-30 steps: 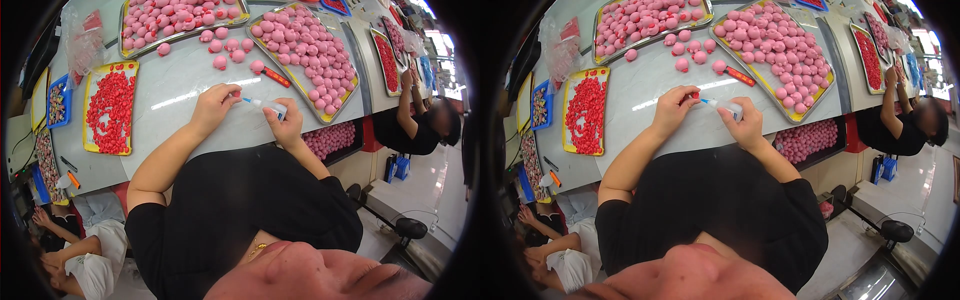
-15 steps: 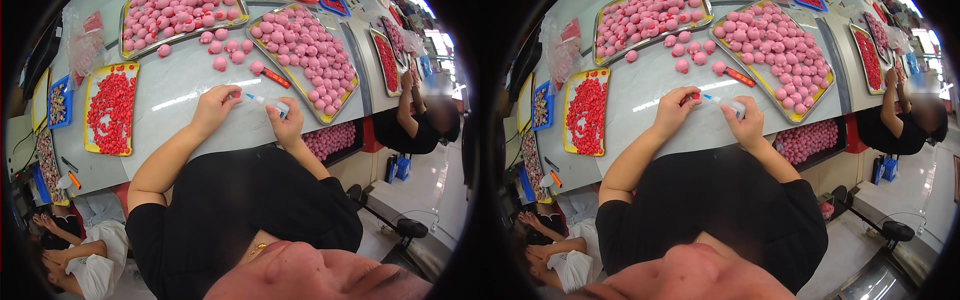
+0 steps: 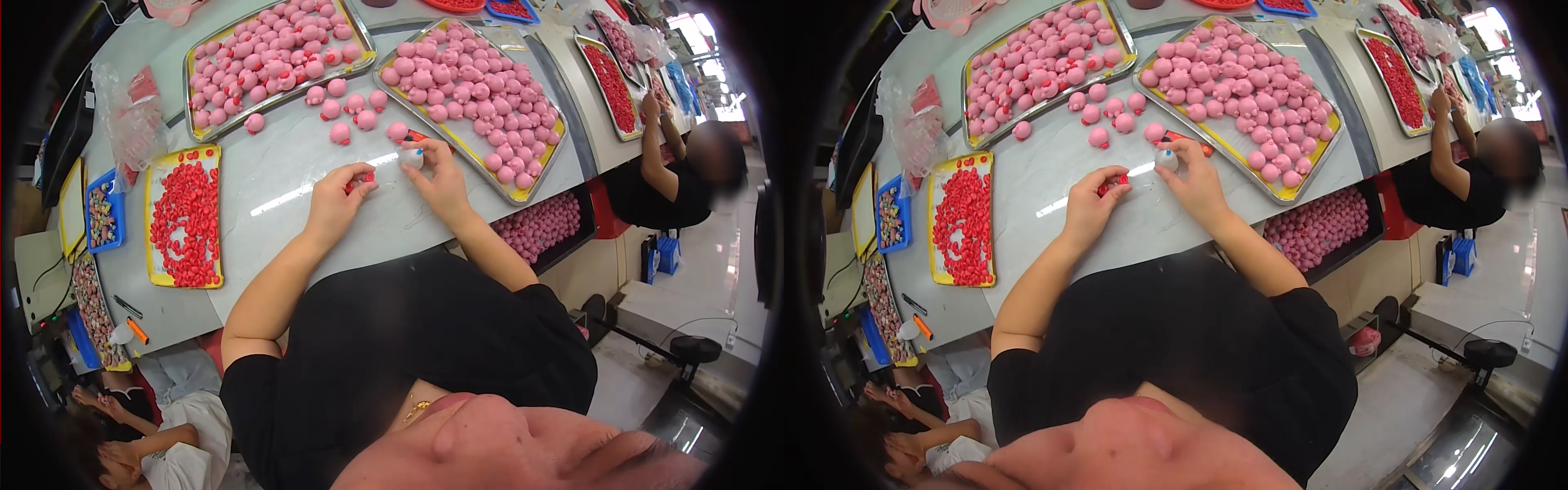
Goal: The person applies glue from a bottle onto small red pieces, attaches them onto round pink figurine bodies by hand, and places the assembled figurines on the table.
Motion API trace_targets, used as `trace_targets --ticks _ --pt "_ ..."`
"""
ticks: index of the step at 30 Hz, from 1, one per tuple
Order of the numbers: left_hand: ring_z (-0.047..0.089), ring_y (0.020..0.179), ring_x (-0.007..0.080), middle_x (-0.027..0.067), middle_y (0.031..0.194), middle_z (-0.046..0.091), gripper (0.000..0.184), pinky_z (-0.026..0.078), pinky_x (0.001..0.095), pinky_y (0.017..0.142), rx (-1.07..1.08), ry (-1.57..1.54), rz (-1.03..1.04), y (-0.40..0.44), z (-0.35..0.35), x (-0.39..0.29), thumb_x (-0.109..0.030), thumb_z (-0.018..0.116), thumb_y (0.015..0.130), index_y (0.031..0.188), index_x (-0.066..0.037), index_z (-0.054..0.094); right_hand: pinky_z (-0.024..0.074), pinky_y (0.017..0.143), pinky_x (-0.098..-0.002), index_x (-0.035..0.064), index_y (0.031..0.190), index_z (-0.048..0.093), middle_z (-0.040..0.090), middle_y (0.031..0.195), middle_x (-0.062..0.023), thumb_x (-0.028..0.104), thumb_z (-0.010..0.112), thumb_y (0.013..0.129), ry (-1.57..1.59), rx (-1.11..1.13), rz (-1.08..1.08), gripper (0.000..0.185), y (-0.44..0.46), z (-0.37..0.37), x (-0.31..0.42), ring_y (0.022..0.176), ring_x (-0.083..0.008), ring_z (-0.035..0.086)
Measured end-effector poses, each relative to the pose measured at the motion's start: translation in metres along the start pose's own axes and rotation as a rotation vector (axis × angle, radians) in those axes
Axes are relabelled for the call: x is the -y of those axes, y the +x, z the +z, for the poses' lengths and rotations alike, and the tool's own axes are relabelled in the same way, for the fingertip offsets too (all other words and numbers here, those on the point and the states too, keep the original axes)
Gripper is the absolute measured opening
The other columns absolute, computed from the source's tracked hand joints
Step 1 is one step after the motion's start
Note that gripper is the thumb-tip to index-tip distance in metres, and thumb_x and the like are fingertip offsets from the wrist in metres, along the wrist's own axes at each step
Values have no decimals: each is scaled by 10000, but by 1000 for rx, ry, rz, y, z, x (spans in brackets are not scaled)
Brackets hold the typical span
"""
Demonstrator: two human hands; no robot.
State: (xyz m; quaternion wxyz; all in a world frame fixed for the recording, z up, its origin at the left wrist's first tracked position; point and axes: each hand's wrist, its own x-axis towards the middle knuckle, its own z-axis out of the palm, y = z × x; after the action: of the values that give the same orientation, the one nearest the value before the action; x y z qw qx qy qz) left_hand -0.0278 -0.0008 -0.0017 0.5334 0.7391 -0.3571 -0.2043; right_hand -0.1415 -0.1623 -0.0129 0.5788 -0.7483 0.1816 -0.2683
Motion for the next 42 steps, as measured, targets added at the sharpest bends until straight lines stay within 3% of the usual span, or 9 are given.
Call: trace_targets --ticks 7,9,16,20,22,26,28,33,42 --pt "578 704 142 85 854 639 255 482 261 658 39 -6 -23 0 -1 -2 -53 708 762 1004 -18 635 434 838 -371 1 978 594 602 1058 -145 38 567 816 -806 -147 -296 169 1 -64 26 967 -310 550" --pt "552 701 117 67 847 633 251 470 250 658 35 -16 3 0 1 -1 -46 701 773 1012 -10 633 432 852 -377 7 982 599 602 1067 -139 24 533 795 -1020 -63 -260 199 -2 -89 25 996 -307 545" --pt "535 681 116 59 843 632 243 466 244 666 6 -34 19 -1 0 0 -55 691 787 1017 -11 627 424 872 -374 28 1077 590 597 1102 -130 53 540 848 -1099 86 -121 236 -4 -108 14 1031 -318 536" --pt "528 671 113 71 865 629 239 464 245 656 47 -22 -29 -2 -3 -6 -73 691 790 1016 -23 631 461 839 -345 1 1142 546 572 1121 -139 70 579 853 -1060 -46 -128 299 1 -94 25 1007 -268 570" --pt "508 632 141 91 845 645 263 465 273 630 51 -52 0 -3 -1 -5 -105 706 779 1016 -20 629 486 765 -299 20 1186 519 584 1105 -116 29 568 879 -231 -49 182 311 -5 -84 26 897 -184 606" --pt "513 660 115 70 860 638 244 459 250 647 111 -60 -18 -4 1 -5 -74 689 787 1023 -44 637 496 759 -266 -23 1189 490 486 1206 -103 -56 540 865 -55 140 25 329 -14 -55 24 943 -141 582" --pt "522 666 116 75 873 641 251 462 252 651 146 -38 -10 -5 1 -7 -73 688 786 1030 -46 638 502 789 -278 -27 1240 442 476 1227 -115 -56 533 869 316 219 189 383 -23 -38 30 947 -169 598" --pt "537 677 111 74 872 644 252 464 245 653 144 -40 -22 -7 1 -10 -70 689 787 1031 -33 638 504 791 -281 -76 1249 414 596 1046 -130 -32 564 872 361 204 244 408 -29 -29 31 885 -186 625" --pt "547 696 93 46 813 619 258 461 233 655 160 -27 6 -7 5 -10 -73 713 778 1022 -26 643 498 777 -272 -61 1199 449 610 1030 -119 1 621 849 452 194 307 394 -30 -30 21 867 -163 614"
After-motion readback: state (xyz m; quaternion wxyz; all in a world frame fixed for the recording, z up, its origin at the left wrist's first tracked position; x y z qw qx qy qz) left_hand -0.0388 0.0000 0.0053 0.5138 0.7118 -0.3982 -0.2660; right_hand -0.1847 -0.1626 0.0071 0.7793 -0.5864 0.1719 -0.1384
